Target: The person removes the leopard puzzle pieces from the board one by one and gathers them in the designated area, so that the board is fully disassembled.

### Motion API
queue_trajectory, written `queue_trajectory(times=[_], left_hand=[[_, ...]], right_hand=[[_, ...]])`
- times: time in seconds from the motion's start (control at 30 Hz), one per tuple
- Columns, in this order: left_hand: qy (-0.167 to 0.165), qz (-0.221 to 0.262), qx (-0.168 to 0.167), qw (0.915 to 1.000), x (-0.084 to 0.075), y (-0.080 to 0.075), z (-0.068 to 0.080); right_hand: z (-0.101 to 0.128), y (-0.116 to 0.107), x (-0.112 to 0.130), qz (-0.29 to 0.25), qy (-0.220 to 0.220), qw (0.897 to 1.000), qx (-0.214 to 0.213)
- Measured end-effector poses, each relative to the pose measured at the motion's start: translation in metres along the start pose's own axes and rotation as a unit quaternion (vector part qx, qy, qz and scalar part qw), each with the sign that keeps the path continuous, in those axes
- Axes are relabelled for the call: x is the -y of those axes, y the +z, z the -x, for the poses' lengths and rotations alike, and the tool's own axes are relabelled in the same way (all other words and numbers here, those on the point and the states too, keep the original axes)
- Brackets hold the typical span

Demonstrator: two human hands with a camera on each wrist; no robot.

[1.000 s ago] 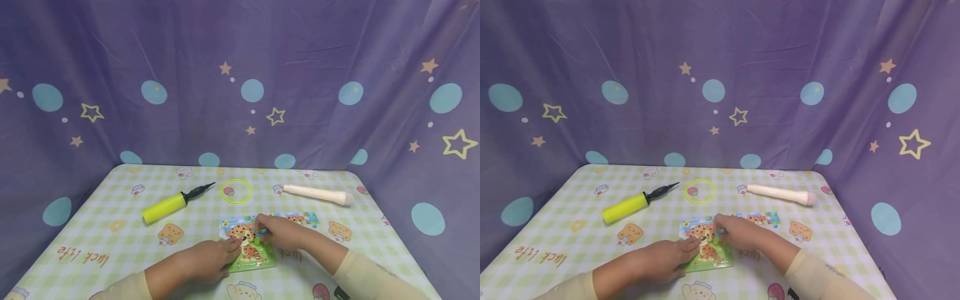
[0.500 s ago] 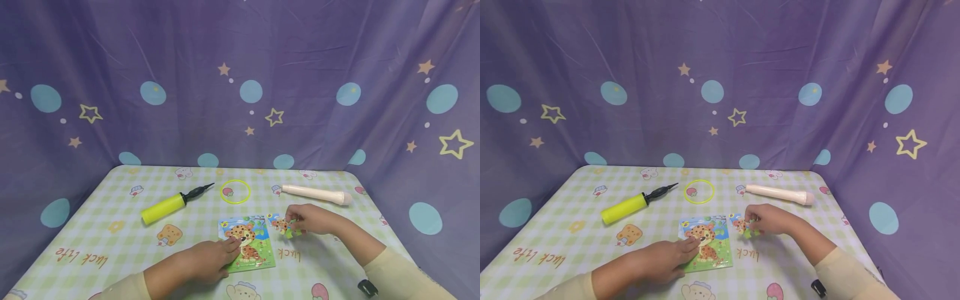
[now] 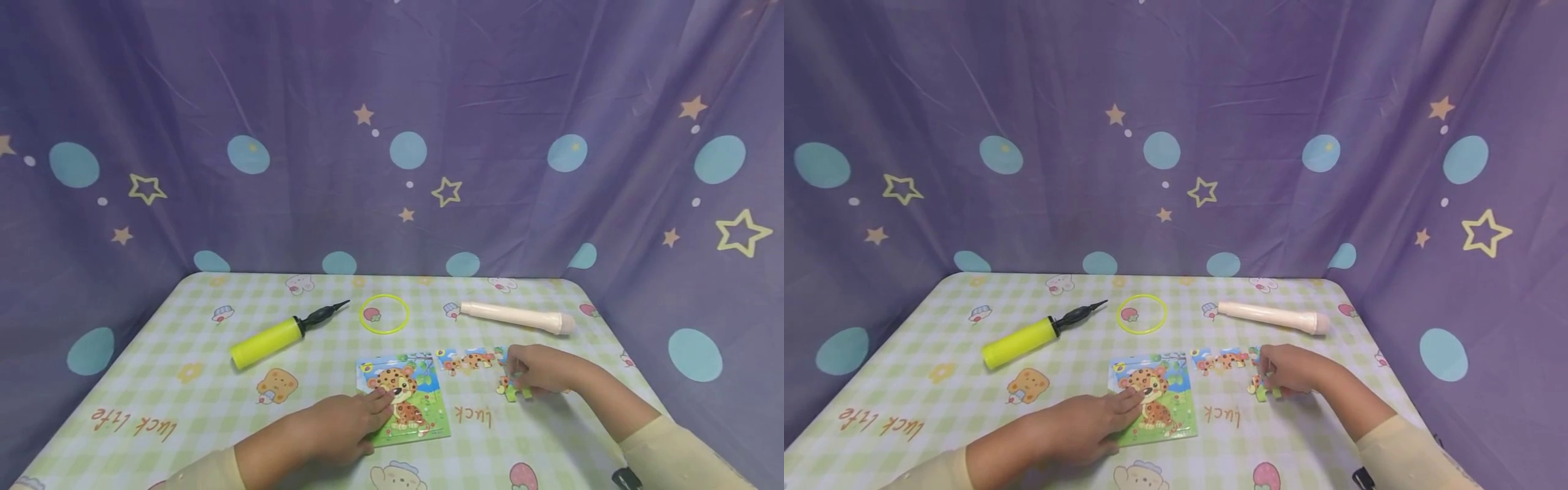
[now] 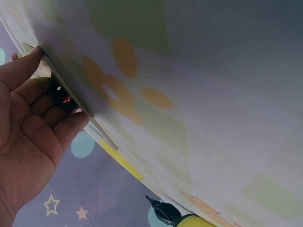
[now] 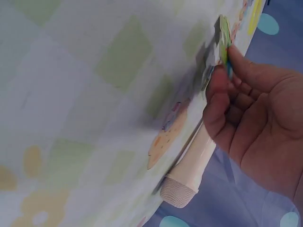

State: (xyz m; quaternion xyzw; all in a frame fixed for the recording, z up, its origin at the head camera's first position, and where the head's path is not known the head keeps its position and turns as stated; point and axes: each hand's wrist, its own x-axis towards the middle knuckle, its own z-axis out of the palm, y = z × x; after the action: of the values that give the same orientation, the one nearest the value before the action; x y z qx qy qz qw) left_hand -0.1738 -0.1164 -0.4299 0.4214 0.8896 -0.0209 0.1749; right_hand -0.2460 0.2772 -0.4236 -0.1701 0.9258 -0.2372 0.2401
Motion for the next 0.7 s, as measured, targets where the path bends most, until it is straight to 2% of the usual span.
queue_trajectory(times=[0.2,0.47,0.6,0.7], left_hand=[[0.003,-0.003,-0.002,1.0,-0.0003,0.0004,0.0003],[0.003,-0.015,-0.014,0.9998,-0.0017,0.0019,0.0019],[0.004,-0.022,-0.018,0.9996,-0.0022,0.0025,0.0022],[0.004,-0.024,-0.016,0.9996,-0.0019,0.003,0.0022]], right_hand=[[-0.001,0.0042,-0.0044,0.025,0.056,0.998,-0.028],[-0.0043,0.0038,-0.0046,0.04,0.093,0.994,-0.037],[-0.0064,0.0048,-0.0034,0.072,0.088,0.993,-0.041],[-0.0087,0.0061,0.0033,0.108,0.062,0.99,-0.059]])
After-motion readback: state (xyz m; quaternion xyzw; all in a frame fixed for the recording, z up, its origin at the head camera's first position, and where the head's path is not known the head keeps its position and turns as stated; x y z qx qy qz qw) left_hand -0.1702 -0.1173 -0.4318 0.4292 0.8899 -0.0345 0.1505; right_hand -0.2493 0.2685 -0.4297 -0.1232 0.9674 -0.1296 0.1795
